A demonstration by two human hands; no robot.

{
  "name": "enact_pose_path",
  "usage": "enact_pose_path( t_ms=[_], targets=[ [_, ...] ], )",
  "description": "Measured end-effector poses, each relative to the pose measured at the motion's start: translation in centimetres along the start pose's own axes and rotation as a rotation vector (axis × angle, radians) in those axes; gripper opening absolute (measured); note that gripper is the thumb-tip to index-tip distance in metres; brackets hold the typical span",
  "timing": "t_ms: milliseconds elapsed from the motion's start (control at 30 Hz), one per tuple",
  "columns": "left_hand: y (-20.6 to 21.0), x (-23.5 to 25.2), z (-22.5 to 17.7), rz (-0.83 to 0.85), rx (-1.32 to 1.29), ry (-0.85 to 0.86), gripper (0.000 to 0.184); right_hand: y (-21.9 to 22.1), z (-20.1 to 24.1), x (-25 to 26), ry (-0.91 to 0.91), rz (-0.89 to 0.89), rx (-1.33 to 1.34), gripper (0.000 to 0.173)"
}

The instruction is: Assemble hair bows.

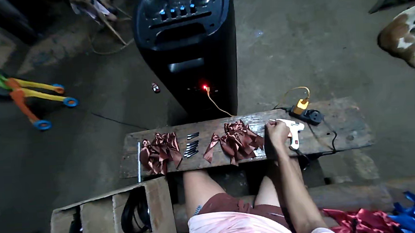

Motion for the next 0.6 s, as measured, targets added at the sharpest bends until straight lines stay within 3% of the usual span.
enact_pose_path(
  t_ms=[67,167,233,300,367,500,600],
  targets=[
    [3.5,-4.4,-4.6,-0.053,-0.243,-0.168,0.021,0.7,-0.2,0.6,-0.010,-0.014,-0.022,0.031],
    [5.8,-9.5,-5.4,0.351,-0.829,-0.243,0.021,0.5,0.0,-0.1,-0.068,-0.019,-0.074,0.036],
    [8.7,-13.2,-5.3,0.435,-1.138,-0.421,0.023,-1.1,0.8,-2.0,-0.145,-0.036,-0.117,0.039],
    [13.0,-18.5,-6.5,0.414,-1.210,-0.561,0.027,-2.8,2.2,-4.9,-0.276,-0.014,-0.087,0.036],
    [17.9,-23.3,-6.9,0.452,-1.272,-0.661,0.025,-3.9,3.7,-8.9,-0.418,0.137,0.050,0.031],
    [26.5,-30.2,-7.4,0.697,-1.372,-0.989,0.016,-3.2,4.9,-16.2,-0.608,0.670,0.530,0.033],
    [30.0,-33.3,-7.9,0.886,-1.299,-1.145,0.013,-3.0,4.7,-18.5,-0.597,0.726,0.700,0.031]
  ],
)
Point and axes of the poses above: each hand's wrist, its own x-axis towards the middle knuckle, its own y-axis out of the palm, z = x × y, the point moved 4 cm from there along x, towards the middle knuckle, and after that the axes turned 5 degrees about y, right-handed, at the moved point
